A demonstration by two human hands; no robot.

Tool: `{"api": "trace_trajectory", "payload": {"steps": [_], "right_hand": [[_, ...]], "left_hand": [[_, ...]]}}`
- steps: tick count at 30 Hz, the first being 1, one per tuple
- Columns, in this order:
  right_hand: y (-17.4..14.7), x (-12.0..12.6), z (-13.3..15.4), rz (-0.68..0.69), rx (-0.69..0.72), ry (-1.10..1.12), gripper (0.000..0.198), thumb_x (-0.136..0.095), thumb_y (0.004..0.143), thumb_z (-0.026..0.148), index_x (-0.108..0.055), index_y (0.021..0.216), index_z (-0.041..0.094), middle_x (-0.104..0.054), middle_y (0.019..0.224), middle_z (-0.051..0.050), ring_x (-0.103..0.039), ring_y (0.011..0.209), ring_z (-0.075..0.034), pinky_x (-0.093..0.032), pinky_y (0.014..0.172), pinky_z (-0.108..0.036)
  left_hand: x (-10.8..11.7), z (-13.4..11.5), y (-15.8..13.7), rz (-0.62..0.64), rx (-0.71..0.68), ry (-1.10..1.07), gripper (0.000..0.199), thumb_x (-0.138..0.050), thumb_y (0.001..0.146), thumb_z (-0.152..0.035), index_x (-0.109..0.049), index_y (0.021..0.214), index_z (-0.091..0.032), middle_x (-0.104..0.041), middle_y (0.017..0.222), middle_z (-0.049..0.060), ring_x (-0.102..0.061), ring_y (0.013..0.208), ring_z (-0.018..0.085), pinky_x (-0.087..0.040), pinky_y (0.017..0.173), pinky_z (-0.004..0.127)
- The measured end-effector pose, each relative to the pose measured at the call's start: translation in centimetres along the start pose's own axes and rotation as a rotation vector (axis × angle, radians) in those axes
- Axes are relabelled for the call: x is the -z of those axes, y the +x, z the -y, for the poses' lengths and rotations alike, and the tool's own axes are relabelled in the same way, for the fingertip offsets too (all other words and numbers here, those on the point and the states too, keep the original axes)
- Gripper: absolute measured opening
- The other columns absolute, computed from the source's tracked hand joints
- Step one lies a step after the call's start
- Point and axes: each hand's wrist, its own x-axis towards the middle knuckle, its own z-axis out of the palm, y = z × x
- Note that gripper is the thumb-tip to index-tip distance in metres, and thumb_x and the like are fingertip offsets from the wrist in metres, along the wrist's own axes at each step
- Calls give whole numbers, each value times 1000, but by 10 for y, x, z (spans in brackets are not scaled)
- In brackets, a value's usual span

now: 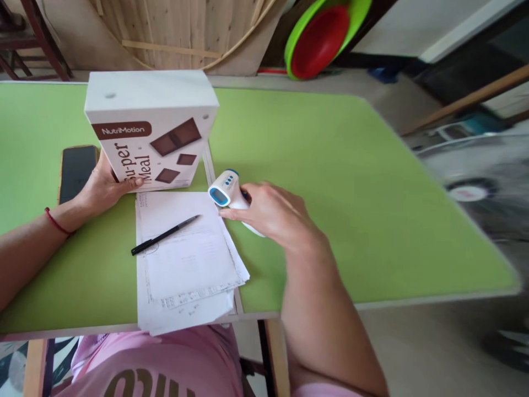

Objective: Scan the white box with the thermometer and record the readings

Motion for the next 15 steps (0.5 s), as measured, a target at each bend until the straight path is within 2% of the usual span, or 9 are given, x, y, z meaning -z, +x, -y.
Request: {"api": "trace_trajectory", "payload": {"steps": [2,4,7,9,12,15], "right_hand": [[-9,-3,3,-188,109,26,36,-86,82,48,-80,106,22,-78,111,-14,-73,91,-34,-55,70,-43],[-19,-8,13,-321,332,90,25,-77,93,38,-80,113,24,-76,115,-12,-72,95,-30,-57,75,-42],[-28,-18,31,-255,728,138,22,-63,102,21,-81,115,22,-73,100,-10,-69,88,-23,-58,79,-39],[-28,-25,38,-182,877,124,23,-62,101,14,-81,112,20,-71,92,-8,-67,82,-22,-56,78,-38],[-22,-31,39,-168,974,178,21,-62,100,12,-80,100,22,-73,89,-6,-68,78,-21,-52,72,-37],[-23,-27,39,-197,902,365,13,-64,99,20,-74,92,24,-75,85,-5,-67,72,-20,-52,65,-36]], "left_hand": [[-2,7,0,18,-28,16,90,-90,78,-67,-45,142,-24,-57,148,17,-51,145,43,-46,122,61],[-3,12,0,28,-36,45,92,-90,79,-66,-42,146,-26,-55,151,17,-49,147,44,-44,124,63],[-3,14,-1,53,-7,72,102,-95,74,-59,-36,150,-26,-52,153,17,-48,147,45,-45,123,61],[-3,11,-1,78,31,71,113,-100,67,-52,-32,154,-25,-51,154,17,-48,148,46,-45,123,60],[-2,5,0,101,110,44,128,-104,55,-41,-29,158,-26,-47,158,17,-43,152,49,-42,127,61],[1,3,1,99,171,21,133,-105,47,-33,-34,159,-25,-42,163,16,-28,160,53,-30,135,64]]}}
